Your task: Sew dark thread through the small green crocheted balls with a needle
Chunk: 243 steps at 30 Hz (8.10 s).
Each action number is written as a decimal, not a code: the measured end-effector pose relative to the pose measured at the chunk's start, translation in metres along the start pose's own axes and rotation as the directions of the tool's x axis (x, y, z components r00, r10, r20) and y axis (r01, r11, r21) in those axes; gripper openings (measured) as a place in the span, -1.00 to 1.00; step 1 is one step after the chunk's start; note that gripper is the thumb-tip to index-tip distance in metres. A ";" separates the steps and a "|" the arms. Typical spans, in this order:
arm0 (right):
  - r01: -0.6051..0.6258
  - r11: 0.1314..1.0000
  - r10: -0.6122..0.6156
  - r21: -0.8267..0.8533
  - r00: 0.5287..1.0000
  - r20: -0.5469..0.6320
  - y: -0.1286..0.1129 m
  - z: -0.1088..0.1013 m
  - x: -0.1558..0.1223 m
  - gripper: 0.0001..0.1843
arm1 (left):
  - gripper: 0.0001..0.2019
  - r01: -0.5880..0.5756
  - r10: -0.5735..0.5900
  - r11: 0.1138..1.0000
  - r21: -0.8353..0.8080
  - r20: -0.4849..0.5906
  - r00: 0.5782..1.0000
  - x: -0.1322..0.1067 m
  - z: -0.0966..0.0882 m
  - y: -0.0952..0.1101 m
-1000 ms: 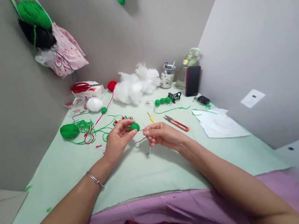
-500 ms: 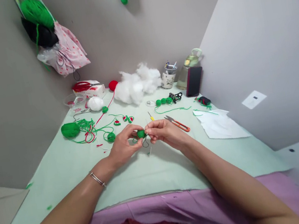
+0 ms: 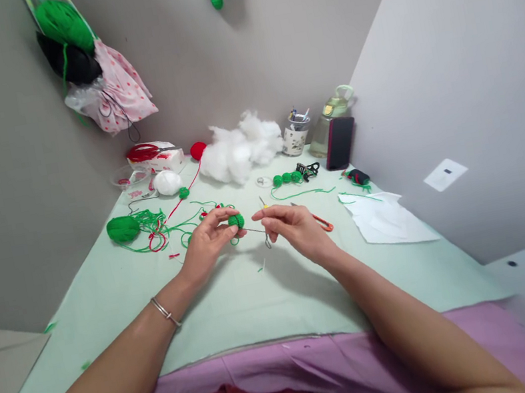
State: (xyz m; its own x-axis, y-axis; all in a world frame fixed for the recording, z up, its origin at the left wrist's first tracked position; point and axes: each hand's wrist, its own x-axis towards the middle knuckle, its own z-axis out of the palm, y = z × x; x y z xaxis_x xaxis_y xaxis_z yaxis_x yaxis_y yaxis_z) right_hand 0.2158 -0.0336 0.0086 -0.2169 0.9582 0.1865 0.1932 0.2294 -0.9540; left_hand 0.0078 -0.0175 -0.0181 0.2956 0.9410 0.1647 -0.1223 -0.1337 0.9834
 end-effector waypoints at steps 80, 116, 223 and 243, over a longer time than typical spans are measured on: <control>-0.228 0.838 0.319 0.496 0.942 -0.106 0.003 -0.039 0.017 -0.66 | -0.73 0.066 -0.100 0.988 0.142 0.253 0.962 -0.004 0.012 -0.012; 0.413 0.683 -0.457 -0.603 0.885 0.088 -0.004 -0.013 -0.005 -0.88 | -0.69 0.063 -0.059 0.997 -0.036 0.114 0.992 0.001 0.000 -0.008; -0.176 0.810 0.223 0.559 0.975 -0.016 -0.008 -0.030 0.009 -0.66 | -0.75 0.002 -0.056 0.981 0.192 0.278 0.959 -0.006 0.012 -0.014; 0.298 0.909 -0.350 -0.291 0.925 -0.145 -0.007 -0.015 -0.003 -0.93 | -0.68 0.098 -0.085 0.993 -0.073 0.157 0.984 0.000 0.002 -0.008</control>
State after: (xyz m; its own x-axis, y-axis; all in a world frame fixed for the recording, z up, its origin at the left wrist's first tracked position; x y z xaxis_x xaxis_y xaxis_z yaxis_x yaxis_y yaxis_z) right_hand 0.2295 -0.0352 0.0181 -0.1298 0.8311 0.5408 0.3898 0.5442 -0.7429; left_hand 0.0105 -0.0165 -0.0259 0.4498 0.8885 0.0901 -0.1621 -0.0180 0.9866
